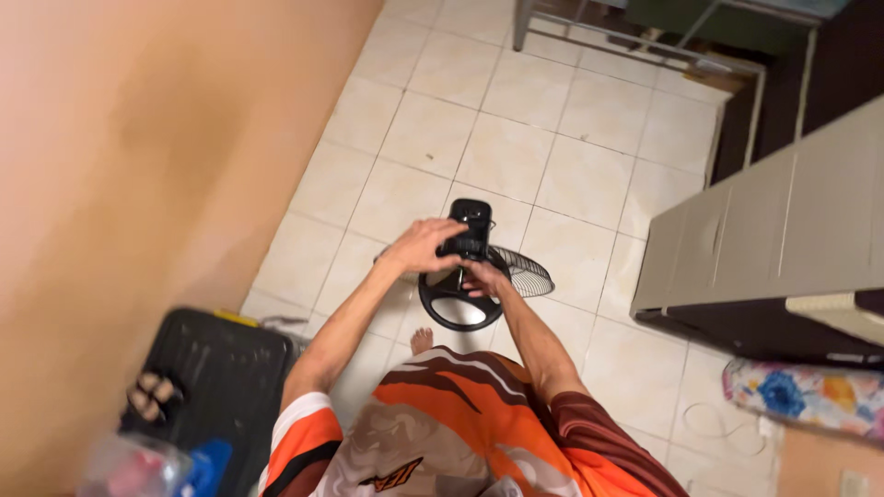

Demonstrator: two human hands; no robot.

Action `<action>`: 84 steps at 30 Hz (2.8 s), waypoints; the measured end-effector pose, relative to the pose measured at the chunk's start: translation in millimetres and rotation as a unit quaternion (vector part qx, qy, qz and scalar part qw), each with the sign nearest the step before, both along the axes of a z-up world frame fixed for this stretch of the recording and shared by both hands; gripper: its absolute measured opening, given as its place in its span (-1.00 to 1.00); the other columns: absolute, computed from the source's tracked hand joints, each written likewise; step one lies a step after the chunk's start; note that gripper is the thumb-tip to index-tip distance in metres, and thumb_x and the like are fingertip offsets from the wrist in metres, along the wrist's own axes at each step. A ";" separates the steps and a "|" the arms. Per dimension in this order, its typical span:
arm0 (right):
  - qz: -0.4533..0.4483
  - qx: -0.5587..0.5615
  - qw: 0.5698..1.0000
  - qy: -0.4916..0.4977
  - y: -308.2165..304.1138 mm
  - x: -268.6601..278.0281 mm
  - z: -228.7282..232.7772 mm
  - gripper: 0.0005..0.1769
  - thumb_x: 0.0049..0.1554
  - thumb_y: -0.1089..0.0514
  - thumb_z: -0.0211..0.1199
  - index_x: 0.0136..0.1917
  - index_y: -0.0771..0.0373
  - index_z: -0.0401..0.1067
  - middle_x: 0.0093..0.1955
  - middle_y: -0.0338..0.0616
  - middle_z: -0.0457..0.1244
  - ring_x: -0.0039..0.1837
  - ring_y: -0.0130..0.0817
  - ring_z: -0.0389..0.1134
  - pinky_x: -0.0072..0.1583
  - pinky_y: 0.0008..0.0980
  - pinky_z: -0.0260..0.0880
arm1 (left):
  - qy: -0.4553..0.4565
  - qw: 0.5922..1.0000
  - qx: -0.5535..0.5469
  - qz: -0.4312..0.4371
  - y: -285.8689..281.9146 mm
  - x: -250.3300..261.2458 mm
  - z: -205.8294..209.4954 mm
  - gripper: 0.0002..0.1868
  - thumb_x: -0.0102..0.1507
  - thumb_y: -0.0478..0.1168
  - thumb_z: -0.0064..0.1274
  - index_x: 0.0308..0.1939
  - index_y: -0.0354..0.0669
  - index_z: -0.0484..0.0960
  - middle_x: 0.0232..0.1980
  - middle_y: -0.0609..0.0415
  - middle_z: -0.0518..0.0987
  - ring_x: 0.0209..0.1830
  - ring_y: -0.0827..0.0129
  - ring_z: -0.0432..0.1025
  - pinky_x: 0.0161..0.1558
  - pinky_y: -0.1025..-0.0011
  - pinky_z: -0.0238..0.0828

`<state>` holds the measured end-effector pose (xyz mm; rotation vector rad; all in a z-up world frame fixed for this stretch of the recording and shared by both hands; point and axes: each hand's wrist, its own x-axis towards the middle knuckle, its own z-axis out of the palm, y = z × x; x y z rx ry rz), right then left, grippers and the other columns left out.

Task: The person disassembles and reassembles a black electric fan. They remove the front grille, unscrew and remove the fan blades, detach the rear grille, and then reverse the process to reassemble the components.

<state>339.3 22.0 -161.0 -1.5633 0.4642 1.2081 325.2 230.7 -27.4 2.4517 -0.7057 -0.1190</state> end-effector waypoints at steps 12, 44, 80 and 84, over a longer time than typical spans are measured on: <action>-0.146 0.144 0.977 0.052 36.9 -15.0 -21.6 -0.60 0.27 -0.30 0.01 0.14 -0.06 0.42 0.09 -0.24 0.37 0.18 -0.27 0.41 0.11 -0.12 0.43 | 0.074 0.992 -0.059 -0.084 3.8 8.8 -24.8 -0.41 0.15 -0.25 0.12 0.31 -0.01 0.55 0.22 -0.11 0.60 0.09 -0.08 0.53 0.12 0.10 0.49; -0.516 0.357 0.769 -0.117 68.1 -53.8 -26.5 -0.86 0.29 0.23 0.12 0.12 0.05 0.32 0.00 -0.22 0.27 -0.05 -0.33 0.29 0.03 -0.21 0.35 | 0.088 0.993 -0.001 -0.075 -17.0 11.0 -1.8 -0.40 0.13 -0.29 0.07 0.29 -0.09 0.47 0.13 -0.09 0.61 -0.03 -0.14 0.55 -0.12 0.03 0.56; -0.574 0.111 0.797 -0.154 64.7 -55.6 -20.8 -0.60 0.16 0.01 0.18 0.24 0.11 0.29 0.10 -0.21 0.31 0.05 -0.38 0.34 -0.03 -0.25 0.31 | 0.053 0.998 0.000 -0.044 -12.9 -0.9 -9.3 -0.40 0.14 -0.41 -0.04 0.31 -0.15 0.50 0.10 -0.08 0.62 -0.05 -0.09 0.55 -0.06 0.04 0.54; -0.534 0.178 0.825 -0.056 66.8 -58.3 -14.3 -0.62 0.15 0.00 0.13 0.25 -0.04 0.28 0.20 -0.25 0.31 0.20 -0.33 0.33 0.20 -0.07 0.27 | 0.041 0.998 -0.019 -0.045 -13.1 0.3 -8.6 -0.44 0.15 -0.37 0.01 0.28 -0.16 0.51 0.10 -0.10 0.61 -0.06 -0.12 0.53 -0.09 0.03 0.53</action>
